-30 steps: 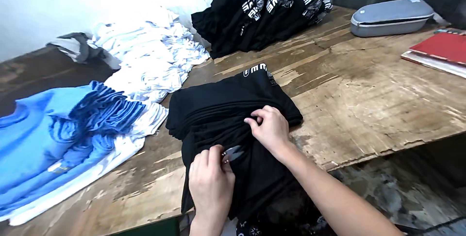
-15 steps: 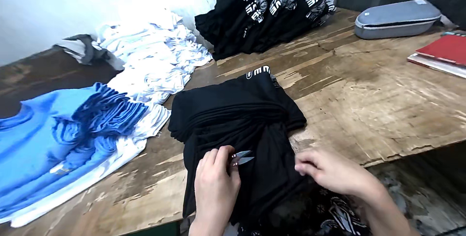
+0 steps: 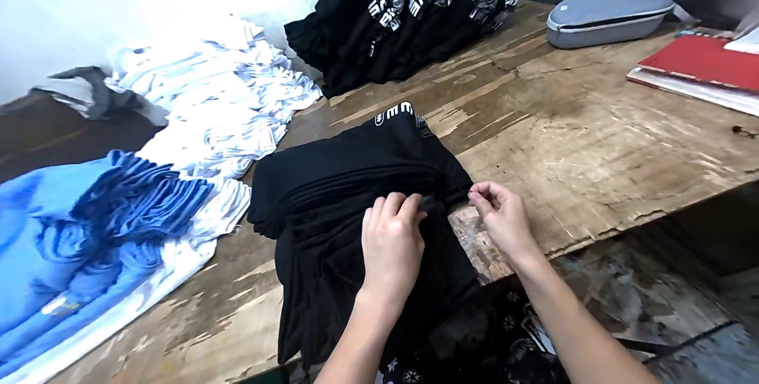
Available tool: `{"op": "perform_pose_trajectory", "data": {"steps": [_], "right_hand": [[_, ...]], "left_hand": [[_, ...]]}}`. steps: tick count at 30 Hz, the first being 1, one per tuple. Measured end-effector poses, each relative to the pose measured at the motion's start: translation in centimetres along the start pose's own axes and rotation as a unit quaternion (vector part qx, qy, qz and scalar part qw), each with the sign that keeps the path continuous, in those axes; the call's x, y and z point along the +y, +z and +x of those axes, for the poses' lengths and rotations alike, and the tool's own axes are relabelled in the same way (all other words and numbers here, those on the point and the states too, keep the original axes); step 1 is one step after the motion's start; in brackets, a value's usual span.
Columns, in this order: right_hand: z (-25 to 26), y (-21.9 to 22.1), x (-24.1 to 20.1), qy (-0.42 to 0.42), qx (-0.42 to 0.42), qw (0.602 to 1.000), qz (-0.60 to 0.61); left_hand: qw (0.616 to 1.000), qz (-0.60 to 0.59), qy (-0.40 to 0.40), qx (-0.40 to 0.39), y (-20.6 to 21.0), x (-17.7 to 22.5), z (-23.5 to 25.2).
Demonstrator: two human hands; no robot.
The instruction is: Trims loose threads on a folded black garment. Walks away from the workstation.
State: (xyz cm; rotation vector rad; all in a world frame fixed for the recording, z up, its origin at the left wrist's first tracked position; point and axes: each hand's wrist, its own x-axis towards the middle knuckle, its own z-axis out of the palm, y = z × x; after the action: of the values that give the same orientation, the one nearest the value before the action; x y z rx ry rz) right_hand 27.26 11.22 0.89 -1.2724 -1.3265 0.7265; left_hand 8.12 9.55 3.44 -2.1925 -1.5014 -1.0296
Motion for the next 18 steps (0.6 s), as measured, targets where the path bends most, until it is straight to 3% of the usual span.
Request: {"op": "perform_pose_trajectory", "data": {"steps": [2, 3, 6, 8, 11, 13, 15, 18], "right_hand": [[-0.2, -0.8, 0.0, -0.058, -0.086, 0.993, 0.046], [-0.4, -1.6, 0.1, -0.097, -0.169, 0.98, 0.04], [-2.5, -4.7, -0.7, -0.141, -0.427, 0.883, -0.133], [-4.8, -5.1, -1.0, -0.176, -0.407, 0.869, -0.218], [-7.5, -2.7, -0.3, -0.25, -0.224, 0.899, -0.282], [-8.3, -0.4, 0.3, -0.281, -0.214, 0.882, -0.312], [-8.5, 1.0, 1.2, -0.326, -0.195, 0.886, -0.265], [-8.1, -1.2, 0.2, -0.346, -0.242, 0.884, -0.203]], "left_hand": [[1.0, 0.0, 0.016, -0.009, 1.2, 0.5, 1.1], [1.0, -0.005, 0.011, -0.015, 1.6, 0.6, 1.4], [0.997, 0.004, -0.062, -0.044, -0.5, 0.7, -0.3], [0.992, 0.066, -0.093, -0.057, -3.2, 0.6, -3.3], [0.979, 0.151, -0.124, -0.065, -4.3, -0.8, -6.9], [0.973, 0.174, -0.141, -0.06, -3.8, -2.4, -7.7], [0.974, 0.186, -0.13, -0.015, -3.4, -4.8, -7.6], [0.979, 0.176, -0.043, 0.089, -3.1, -9.2, -8.4]]}}
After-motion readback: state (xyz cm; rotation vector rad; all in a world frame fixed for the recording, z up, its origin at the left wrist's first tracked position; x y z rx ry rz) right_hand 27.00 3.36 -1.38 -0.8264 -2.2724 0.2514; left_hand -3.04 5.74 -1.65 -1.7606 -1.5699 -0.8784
